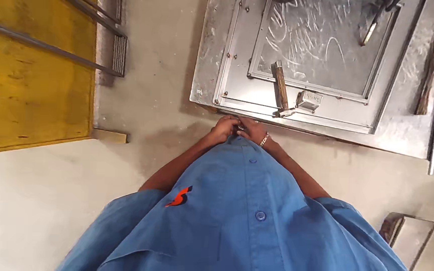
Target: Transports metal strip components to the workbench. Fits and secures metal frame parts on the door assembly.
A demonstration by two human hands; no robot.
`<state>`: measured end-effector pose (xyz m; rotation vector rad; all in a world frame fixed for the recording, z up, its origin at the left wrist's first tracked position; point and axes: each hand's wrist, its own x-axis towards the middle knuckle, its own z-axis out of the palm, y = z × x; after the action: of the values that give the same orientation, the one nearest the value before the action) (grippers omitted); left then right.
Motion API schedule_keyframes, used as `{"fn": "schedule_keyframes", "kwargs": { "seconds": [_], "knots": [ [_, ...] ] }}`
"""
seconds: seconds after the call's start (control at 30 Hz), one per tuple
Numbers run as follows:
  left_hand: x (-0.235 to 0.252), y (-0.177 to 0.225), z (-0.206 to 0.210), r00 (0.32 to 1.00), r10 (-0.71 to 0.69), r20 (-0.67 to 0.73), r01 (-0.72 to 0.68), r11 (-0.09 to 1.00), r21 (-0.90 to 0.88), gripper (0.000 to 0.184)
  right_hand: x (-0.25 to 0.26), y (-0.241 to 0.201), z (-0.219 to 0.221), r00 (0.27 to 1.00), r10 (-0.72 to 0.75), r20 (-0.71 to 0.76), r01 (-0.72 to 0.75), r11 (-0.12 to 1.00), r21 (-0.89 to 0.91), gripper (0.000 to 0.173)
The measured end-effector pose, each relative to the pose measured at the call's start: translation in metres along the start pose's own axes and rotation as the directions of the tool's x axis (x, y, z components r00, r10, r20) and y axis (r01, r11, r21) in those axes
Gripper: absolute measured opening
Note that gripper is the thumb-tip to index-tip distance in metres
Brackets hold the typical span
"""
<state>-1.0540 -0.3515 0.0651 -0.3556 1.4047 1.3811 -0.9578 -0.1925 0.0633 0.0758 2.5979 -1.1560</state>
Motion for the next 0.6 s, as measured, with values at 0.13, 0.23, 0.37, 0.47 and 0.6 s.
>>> {"fn": "schedule_keyframes", "kwargs": {
  "seconds": [0.13,0.23,0.37,0.47,0.6],
  "knots": [
    [-0.001,0.008,0.005,1.000,0.011,0.009,-0.012,0.999,0.051,0.015,0.004,-0.008,0.014,0.987,0.028,-0.157,-0.026,1.000,0.016,0.054],
    [-0.002,0.009,-0.002,0.993,0.024,0.114,-0.014,0.996,-0.088,0.012,0.004,-0.007,0.009,0.979,0.014,-0.203,0.000,0.998,0.068,0.050],
    [0.001,0.010,-0.014,0.971,0.003,0.239,0.020,0.995,-0.094,0.015,0.004,-0.002,0.013,0.967,-0.043,-0.251,0.074,0.991,0.113,0.043],
    [0.025,0.017,-0.035,0.959,-0.025,0.282,0.003,0.997,0.077,0.012,0.012,-0.006,0.024,0.969,-0.021,-0.246,0.043,0.996,0.082,0.041],
    [0.037,0.039,-0.053,0.936,-0.031,0.350,-0.093,0.938,0.333,0.013,0.026,-0.026,0.041,0.937,0.154,-0.313,-0.111,0.982,0.150,0.039]
  ]
}}
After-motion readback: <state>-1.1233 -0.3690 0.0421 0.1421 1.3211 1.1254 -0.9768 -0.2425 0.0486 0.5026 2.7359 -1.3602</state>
